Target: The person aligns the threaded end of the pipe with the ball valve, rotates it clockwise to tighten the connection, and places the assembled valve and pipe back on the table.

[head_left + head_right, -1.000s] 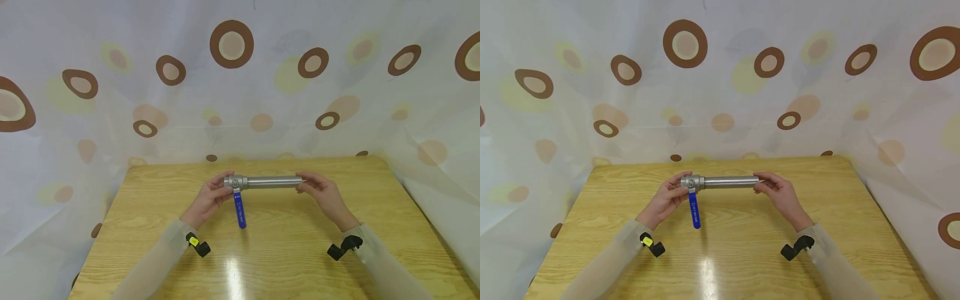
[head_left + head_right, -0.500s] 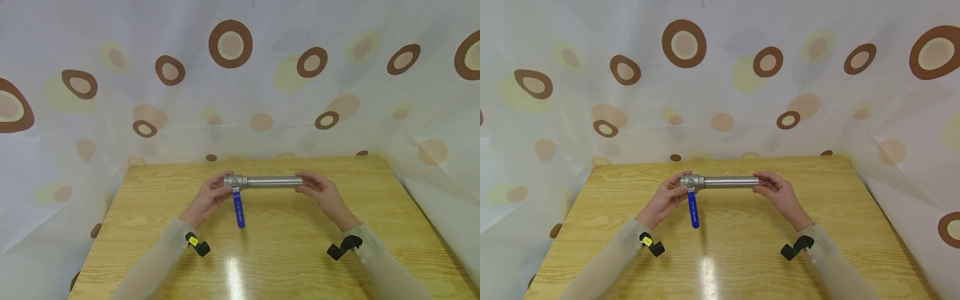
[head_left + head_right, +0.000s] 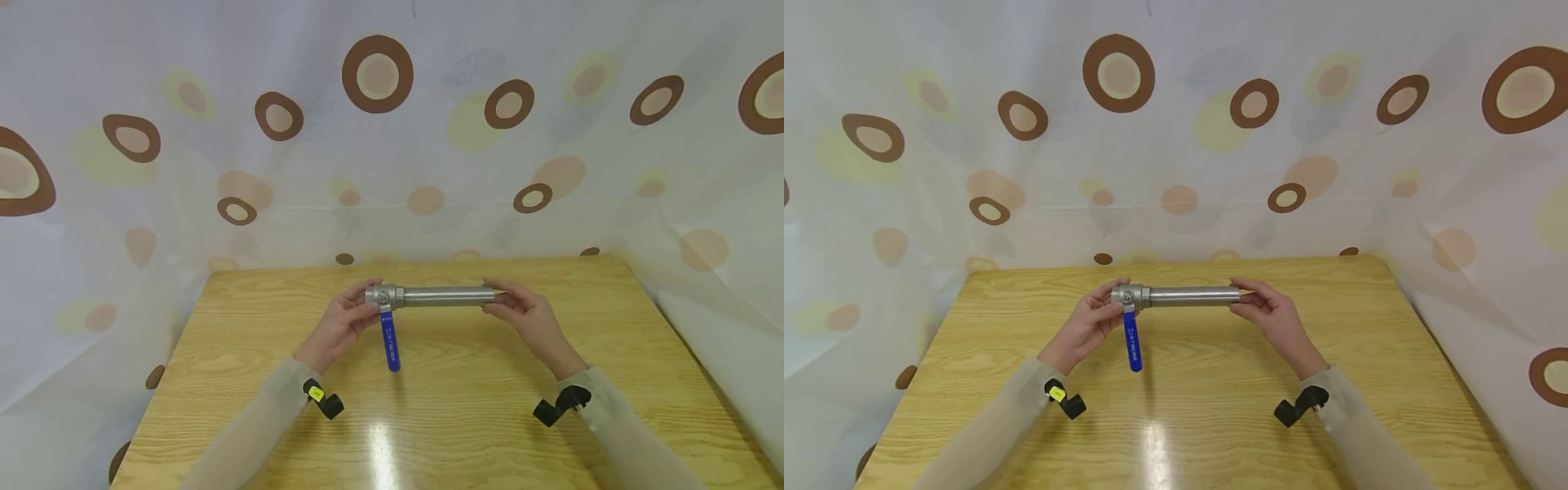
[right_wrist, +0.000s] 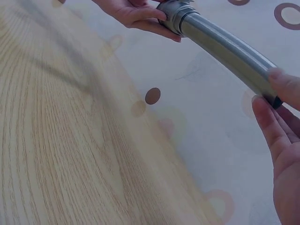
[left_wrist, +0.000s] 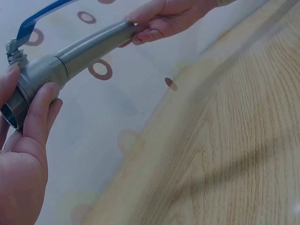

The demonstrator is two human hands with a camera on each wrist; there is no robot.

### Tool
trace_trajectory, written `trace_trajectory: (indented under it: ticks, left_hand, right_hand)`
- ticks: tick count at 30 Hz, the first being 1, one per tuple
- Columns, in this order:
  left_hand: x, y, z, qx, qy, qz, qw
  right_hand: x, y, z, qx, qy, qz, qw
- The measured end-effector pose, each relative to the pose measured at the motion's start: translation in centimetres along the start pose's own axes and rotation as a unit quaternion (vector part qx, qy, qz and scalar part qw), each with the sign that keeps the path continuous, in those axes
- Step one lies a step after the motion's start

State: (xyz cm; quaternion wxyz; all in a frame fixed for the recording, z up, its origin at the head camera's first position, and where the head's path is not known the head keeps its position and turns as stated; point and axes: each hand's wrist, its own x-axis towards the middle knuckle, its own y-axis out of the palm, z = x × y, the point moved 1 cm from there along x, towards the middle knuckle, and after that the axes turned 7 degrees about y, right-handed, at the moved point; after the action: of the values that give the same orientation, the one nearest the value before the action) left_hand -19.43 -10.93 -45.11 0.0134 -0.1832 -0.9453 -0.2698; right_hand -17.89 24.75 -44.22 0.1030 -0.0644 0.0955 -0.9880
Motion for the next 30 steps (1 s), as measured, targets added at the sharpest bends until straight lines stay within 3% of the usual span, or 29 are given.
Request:
trace_trajectory:
  ticks: [10,20,30]
  left_hand:
    - [0.16,-0.14,0.11,0.002,-0.004,0.0,1.0]
    - [0.09,-0.15,-0.05,-0.002,-0.001,0.0,1.0]
    - [0.12,-0.19,0.03,-0.004,0.002,0.0,1.0]
  right_hand:
    - [0.08,-0.07,0.27,-0.022,-0.004,-0.008,0.9997]
    - [0.2,-0.17,-0.11,0.017,-0.016,0.017,0.9996]
    - [0.26,-0.03,-0.06,-0.008,-0.009,-0.008,0.9999]
